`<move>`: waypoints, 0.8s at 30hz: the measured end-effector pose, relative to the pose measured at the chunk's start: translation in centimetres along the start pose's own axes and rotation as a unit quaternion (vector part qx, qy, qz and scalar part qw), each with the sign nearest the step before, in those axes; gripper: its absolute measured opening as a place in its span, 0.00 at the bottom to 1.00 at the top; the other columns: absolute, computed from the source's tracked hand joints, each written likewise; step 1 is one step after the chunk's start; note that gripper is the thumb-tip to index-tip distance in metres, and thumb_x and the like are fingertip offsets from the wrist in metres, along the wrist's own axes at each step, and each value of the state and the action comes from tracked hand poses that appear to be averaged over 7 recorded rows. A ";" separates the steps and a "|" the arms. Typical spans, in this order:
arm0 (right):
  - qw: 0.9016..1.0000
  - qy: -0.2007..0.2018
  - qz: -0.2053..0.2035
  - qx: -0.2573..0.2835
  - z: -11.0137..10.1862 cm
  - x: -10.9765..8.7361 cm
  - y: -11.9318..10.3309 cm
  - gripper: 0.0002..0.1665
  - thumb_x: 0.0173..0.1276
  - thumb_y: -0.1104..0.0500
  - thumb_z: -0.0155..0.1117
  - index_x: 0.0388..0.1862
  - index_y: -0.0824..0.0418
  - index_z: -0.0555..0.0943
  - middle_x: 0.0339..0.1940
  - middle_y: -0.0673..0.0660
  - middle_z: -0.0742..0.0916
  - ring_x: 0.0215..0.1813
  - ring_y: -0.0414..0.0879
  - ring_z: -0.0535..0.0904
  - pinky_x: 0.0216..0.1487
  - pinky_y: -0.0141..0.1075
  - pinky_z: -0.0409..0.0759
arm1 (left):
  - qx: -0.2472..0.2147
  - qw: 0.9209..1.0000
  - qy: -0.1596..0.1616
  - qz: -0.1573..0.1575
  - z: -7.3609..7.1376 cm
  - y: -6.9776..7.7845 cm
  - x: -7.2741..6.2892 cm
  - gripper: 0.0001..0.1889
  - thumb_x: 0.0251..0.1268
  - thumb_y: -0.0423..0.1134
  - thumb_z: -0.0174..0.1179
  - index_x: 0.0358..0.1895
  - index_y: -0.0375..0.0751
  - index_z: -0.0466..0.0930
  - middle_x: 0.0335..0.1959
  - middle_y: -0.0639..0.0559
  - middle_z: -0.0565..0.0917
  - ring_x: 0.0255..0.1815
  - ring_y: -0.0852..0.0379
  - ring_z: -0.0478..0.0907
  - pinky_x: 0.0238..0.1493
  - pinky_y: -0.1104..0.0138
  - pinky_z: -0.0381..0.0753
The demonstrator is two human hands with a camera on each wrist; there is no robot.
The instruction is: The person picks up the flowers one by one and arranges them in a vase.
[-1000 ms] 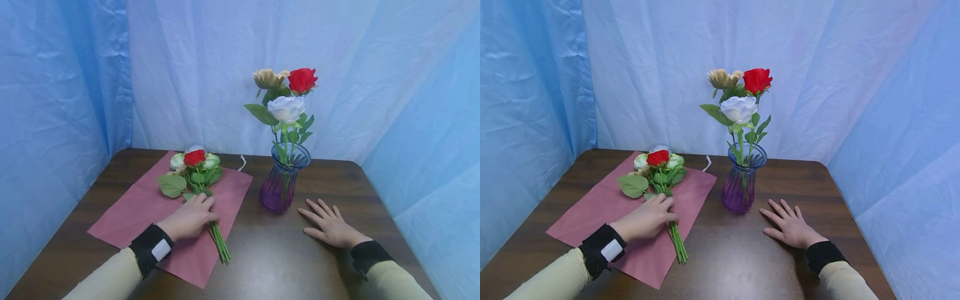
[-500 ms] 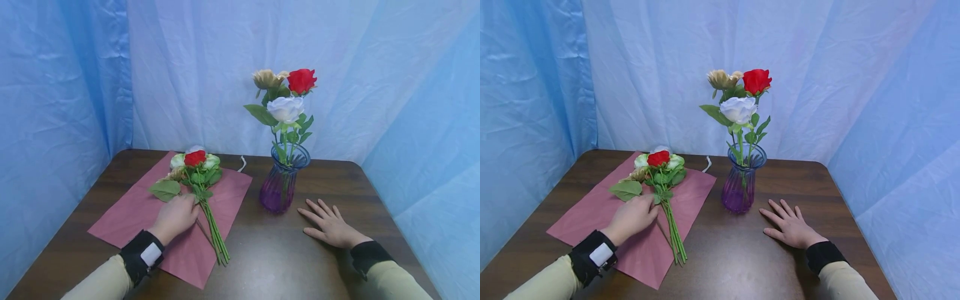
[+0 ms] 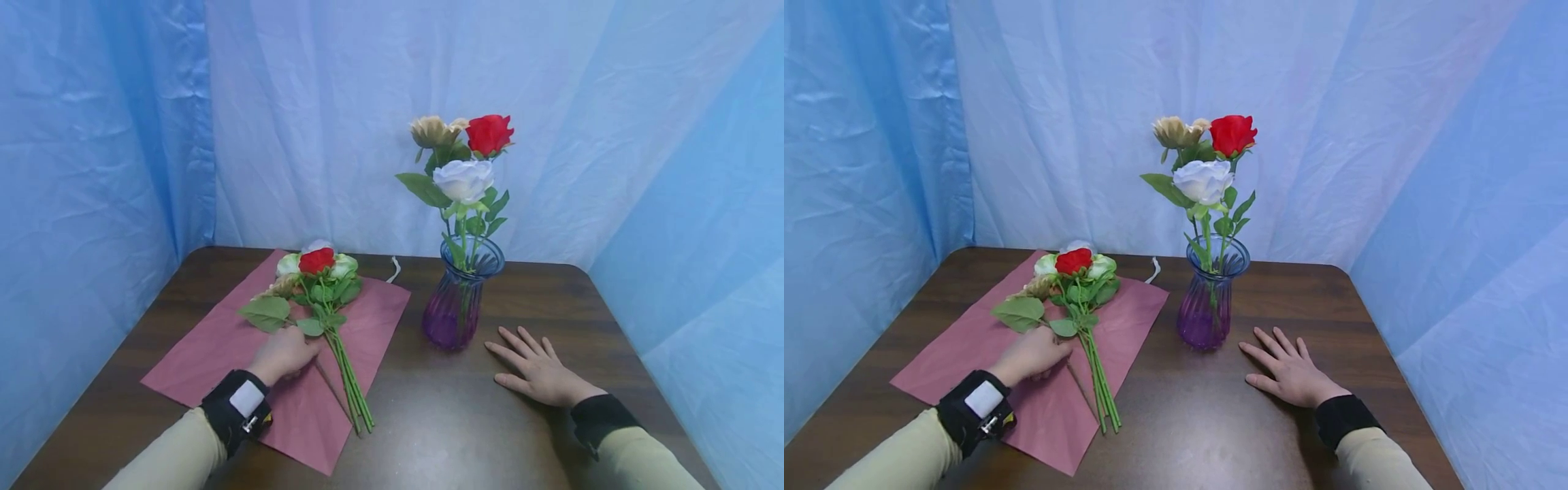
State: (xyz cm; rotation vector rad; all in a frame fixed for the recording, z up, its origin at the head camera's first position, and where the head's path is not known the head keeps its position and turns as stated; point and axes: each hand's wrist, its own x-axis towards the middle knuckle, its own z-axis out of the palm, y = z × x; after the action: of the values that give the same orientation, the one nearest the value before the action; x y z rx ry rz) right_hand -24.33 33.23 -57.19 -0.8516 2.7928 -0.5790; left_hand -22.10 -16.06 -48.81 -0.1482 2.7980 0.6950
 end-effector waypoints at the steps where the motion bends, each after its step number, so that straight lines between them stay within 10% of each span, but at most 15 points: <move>1: 1.000 -0.003 0.004 -0.001 0.0 0.0 0.0 0.38 0.76 0.33 0.53 0.81 0.42 0.64 0.84 0.60 0.59 0.82 0.71 0.46 0.69 0.78 0.40 | -0.037 0.999 -0.007 -0.005 -0.1 -0.2 0.2 0.23 0.71 0.45 0.56 0.13 0.44 0.73 0.06 0.55 0.71 0.07 0.60 0.68 0.12 0.67 0.66; 4: 1.000 -0.013 0.015 -0.006 -0.2 0.1 -0.2 0.39 0.76 0.31 0.51 0.81 0.42 0.63 0.85 0.59 0.58 0.83 0.69 0.45 0.70 0.77 0.39 | -0.158 0.986 -0.035 -0.031 -0.2 -1.0 0.5 0.22 0.71 0.41 0.56 0.14 0.40 0.74 0.06 0.53 0.72 0.05 0.61 0.68 0.09 0.69 0.67; 9: 1.000 -0.016 0.015 -0.011 -0.3 0.0 -0.3 0.39 0.77 0.31 0.50 0.81 0.43 0.64 0.84 0.60 0.58 0.82 0.70 0.46 0.69 0.78 0.41 | -0.307 0.943 -0.069 -0.111 -0.7 -1.8 0.6 0.15 0.76 0.39 0.51 0.28 0.36 0.72 0.12 0.53 0.73 0.09 0.62 0.73 0.13 0.70 0.73; 18: 1.000 0.006 0.001 -0.003 0.1 0.1 0.0 0.38 0.76 0.33 0.55 0.80 0.42 0.66 0.83 0.61 0.61 0.81 0.72 0.49 0.67 0.80 0.42 | -0.454 0.876 -0.069 -0.148 -1.1 -2.5 0.6 0.12 0.80 0.38 0.47 0.53 0.31 0.66 0.21 0.52 0.78 0.17 0.59 0.81 0.23 0.67 0.84; 24: 1.000 -0.001 0.008 -0.011 0.0 0.1 -0.1 0.38 0.76 0.32 0.53 0.80 0.42 0.65 0.84 0.60 0.60 0.81 0.71 0.48 0.68 0.79 0.42 | -0.480 0.868 -0.056 -0.113 -1.7 -2.3 0.6 0.18 0.77 0.35 0.51 0.60 0.24 0.68 0.26 0.46 0.86 0.23 0.57 0.86 0.30 0.64 0.88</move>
State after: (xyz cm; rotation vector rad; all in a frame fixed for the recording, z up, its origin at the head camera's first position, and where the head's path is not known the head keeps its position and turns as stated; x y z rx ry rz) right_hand -24.35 33.06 -57.13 -0.8318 2.8073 -0.5452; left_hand -22.66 -18.94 -48.52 -0.5702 2.0117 1.8716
